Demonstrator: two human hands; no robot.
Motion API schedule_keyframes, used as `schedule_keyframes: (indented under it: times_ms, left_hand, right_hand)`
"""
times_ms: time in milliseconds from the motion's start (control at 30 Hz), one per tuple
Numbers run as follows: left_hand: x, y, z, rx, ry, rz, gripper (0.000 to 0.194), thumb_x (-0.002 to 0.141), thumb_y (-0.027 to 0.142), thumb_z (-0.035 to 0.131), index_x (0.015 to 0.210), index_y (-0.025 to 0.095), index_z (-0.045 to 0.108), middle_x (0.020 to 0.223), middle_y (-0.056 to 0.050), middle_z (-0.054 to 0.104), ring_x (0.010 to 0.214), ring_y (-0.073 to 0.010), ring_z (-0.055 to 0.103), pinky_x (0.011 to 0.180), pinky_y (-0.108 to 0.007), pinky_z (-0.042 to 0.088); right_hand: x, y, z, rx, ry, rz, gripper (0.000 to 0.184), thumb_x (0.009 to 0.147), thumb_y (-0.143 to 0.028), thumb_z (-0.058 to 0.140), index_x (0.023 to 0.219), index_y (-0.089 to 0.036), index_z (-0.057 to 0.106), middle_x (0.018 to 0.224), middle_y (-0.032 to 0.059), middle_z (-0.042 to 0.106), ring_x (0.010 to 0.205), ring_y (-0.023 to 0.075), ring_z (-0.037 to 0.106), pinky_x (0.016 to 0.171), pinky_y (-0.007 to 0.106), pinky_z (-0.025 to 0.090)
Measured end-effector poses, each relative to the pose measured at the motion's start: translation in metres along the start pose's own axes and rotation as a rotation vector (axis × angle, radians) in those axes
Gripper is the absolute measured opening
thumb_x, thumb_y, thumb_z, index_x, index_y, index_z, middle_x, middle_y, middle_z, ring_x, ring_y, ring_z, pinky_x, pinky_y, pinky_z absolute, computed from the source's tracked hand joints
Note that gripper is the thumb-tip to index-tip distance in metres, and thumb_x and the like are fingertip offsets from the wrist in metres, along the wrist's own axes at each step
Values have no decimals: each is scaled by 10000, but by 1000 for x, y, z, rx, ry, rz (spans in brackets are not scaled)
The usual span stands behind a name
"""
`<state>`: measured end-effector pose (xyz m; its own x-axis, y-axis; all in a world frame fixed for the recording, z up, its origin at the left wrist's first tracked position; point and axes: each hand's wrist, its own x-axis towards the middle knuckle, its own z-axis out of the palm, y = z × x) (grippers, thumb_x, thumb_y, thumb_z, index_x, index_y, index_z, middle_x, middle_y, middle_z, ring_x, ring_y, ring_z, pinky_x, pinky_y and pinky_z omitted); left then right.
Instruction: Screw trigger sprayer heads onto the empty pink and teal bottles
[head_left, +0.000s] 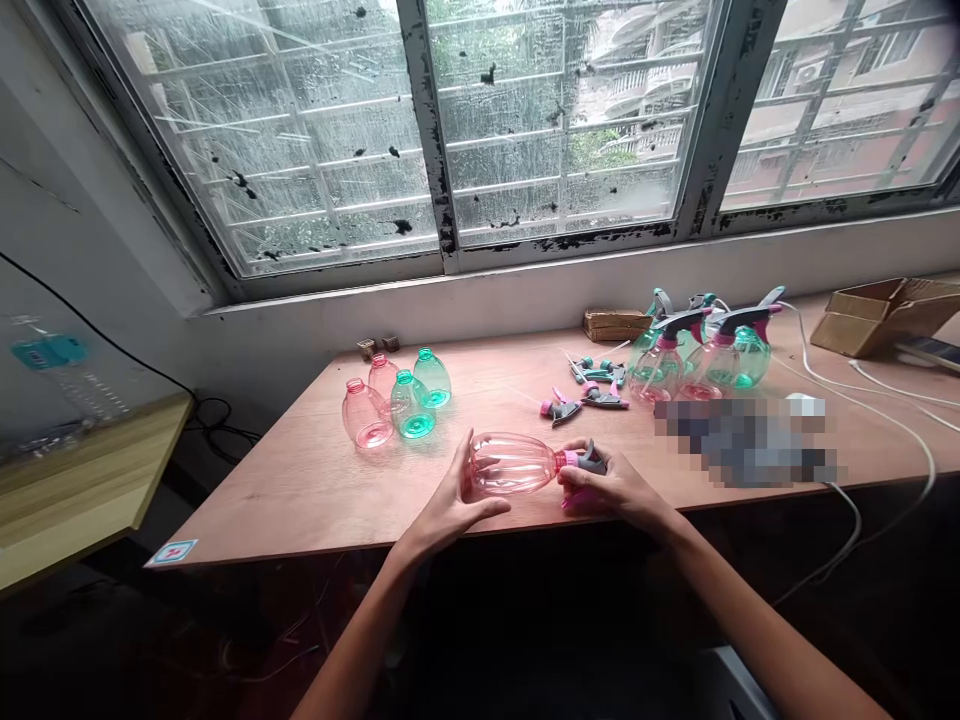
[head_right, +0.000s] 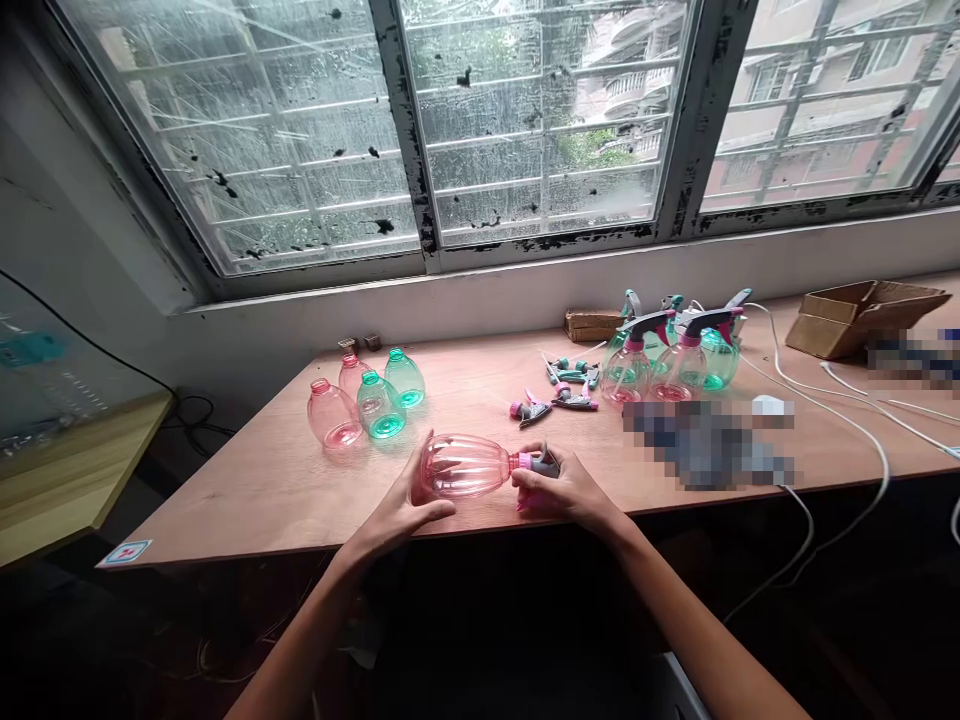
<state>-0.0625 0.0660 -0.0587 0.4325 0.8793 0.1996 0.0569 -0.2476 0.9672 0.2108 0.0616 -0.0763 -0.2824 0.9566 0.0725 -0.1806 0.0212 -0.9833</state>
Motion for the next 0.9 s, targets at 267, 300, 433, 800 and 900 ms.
schedule_keyframes:
  times_ms: [267,300,433,800,900]
  left_hand:
    - [2,-7,0,-7,14,37,1065,757,260,846,1580,386,182,1597,-113,336,1374,-323,490,1152,-503,401]
    - [2,-8,0,-6,14,42,1082,757,260,847,1582,396,161,1600,-111,327,1368,-323,498,1151,-505,401]
    - [2,-7,0,-44,29,-29,1112,754,302,854,1596,343,129,1551,-148,404,1331,-342,532,1144,-553,396]
    - [3,-12,-3,-72,26,-20,1135,753,315,858,1599,345,101,1549,-149,419,1373,-338,497,1168,-534,354]
    - [3,-9,-3,-45,69,-56,1002,803,446,795,1584,189,223,1298,-182,619,1260,-346,580,1129,-563,385]
  right_hand:
    - [2,4,-1,28,2,-4,468,758,-418,848,1058,-192,569,724,0,716,640,200,700,618,390,640]
    - [1,3,-1,29,-2,-4,464,764,-414,845,1061,-191,566,727,1,717,642,198,699,621,391,641]
    - [1,1,1,39,1,-14,455,774,-406,840,1062,-191,561,733,-4,709,648,187,694,627,383,645]
    - [3,5,-2,18,-4,-29,475,775,-405,842,1080,-173,562,758,8,707,664,185,696,617,373,646]
    - [2,4,-2,-22,-32,-41,447,792,-415,826,1060,-168,566,743,9,712,649,180,695,623,365,637]
